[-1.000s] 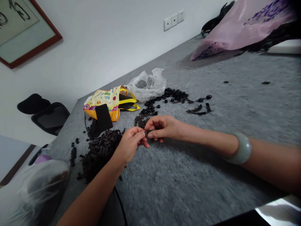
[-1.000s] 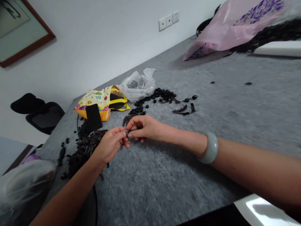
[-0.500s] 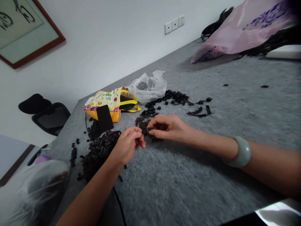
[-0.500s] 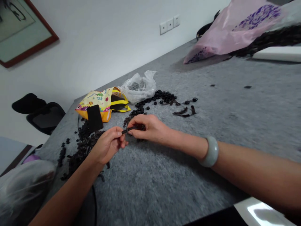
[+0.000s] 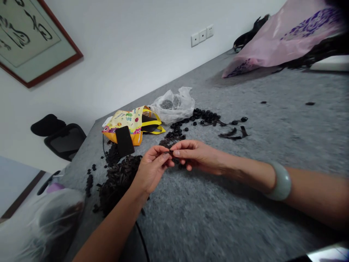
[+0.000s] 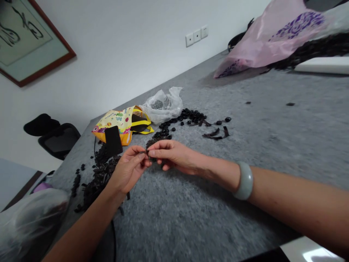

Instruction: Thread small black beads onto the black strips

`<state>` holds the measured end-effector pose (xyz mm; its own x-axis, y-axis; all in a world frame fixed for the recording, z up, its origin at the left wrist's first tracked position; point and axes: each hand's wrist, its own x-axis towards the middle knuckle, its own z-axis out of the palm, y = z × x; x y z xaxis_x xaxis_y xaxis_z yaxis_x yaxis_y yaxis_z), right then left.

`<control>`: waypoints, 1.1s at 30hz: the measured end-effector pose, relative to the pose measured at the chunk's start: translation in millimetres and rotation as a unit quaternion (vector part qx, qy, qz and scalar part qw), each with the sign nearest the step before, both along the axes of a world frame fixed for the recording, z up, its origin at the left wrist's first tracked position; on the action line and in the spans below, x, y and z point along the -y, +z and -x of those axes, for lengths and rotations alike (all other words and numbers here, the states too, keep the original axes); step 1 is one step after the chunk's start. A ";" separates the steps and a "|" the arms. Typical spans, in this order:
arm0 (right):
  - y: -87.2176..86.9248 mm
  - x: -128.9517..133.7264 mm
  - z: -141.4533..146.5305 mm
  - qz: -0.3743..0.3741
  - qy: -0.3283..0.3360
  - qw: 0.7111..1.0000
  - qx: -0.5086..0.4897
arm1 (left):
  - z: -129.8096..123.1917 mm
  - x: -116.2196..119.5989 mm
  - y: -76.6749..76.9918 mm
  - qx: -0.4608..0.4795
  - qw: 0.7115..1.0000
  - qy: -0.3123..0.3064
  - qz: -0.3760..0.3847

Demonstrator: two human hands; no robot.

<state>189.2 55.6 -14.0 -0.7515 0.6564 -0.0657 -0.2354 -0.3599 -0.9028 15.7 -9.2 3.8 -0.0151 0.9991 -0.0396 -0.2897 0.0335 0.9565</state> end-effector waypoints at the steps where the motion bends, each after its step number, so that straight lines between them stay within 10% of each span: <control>1: 0.6 0.5 0.4 0.003 0.008 1.000 -0.001 | 0.2 0.0 0.3 -0.004 1.000 -0.002 0.000; 17: -7.9 -1.1 2.5 0.150 0.085 0.983 -0.054 | 5.7 2.5 19.0 -0.007 0.994 -0.032 0.107; 33: -14.6 1.0 6.2 0.070 0.055 0.996 -0.011 | 4.2 5.1 17.1 -0.068 0.991 -0.028 0.111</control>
